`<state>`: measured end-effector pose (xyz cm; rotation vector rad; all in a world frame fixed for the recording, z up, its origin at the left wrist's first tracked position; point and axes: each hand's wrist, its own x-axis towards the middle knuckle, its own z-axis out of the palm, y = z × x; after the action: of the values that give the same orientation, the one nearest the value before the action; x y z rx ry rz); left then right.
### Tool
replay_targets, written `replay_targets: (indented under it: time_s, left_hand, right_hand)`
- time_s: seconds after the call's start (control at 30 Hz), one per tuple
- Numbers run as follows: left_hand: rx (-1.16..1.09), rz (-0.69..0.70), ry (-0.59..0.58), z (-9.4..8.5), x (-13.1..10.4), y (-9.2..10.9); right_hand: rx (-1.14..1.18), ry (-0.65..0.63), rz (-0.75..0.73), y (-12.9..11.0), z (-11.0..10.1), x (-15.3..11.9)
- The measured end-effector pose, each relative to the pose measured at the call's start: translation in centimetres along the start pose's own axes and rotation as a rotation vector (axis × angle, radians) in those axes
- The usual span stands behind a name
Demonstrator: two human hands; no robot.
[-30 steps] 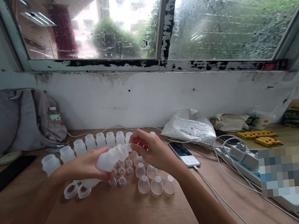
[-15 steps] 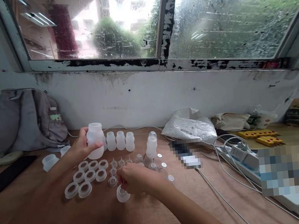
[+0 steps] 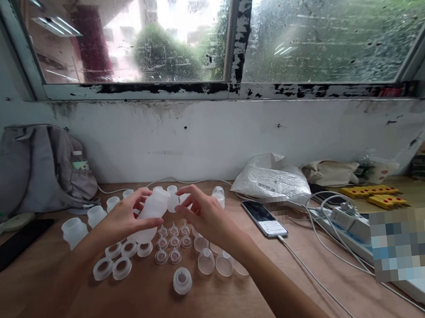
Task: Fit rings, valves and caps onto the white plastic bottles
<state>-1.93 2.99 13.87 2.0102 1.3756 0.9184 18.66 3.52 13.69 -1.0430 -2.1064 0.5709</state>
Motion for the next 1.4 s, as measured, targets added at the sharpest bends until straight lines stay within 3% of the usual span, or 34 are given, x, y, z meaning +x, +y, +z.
replay_targets:
  time_s: [0.17,0.23,0.33,0.4,0.53,0.67,0.77,0.93,1.4]
  left_hand:
    - [0.032,0.048,-0.08,1.2,-0.1,0.2]
    - [0.055,0.078,-0.056,1.7,0.0,-0.1]
    - [0.15,0.136,0.095,2.2,0.3,-0.9]
    - [0.23,0.148,0.109,2.3,0.3,-1.3]
    - [0.327,0.085,-0.152,2.8,-0.1,-1.3]
    - [0.371,0.126,-0.409,4.3,-1.0,-1.0]
    - [0.427,0.195,-0.514,6.1,-1.5,-1.2]
    - [0.537,0.278,-0.558,8.0,-1.8,-1.6]
    - [0.643,0.297,-0.55,8.5,-1.8,-2.1]
  right_hand:
    - [0.052,-0.027,0.033,0.0,0.6,0.1]
    - [0.036,-0.026,0.045,0.5,0.5,0.2]
    - [-0.077,0.102,0.052,1.8,-0.4,0.7]
    - [-0.234,0.221,0.084,3.0,-1.0,1.1]
    - [-0.545,0.306,0.207,5.9,-1.0,2.2]
    - [-0.695,0.205,0.311,8.8,0.7,2.9]
    - [-0.728,0.138,0.329,10.2,1.8,3.0]
    - [-0.727,0.105,0.322,11.2,2.4,2.9]
    - [-0.708,0.133,0.261,11.7,2.0,3.1]
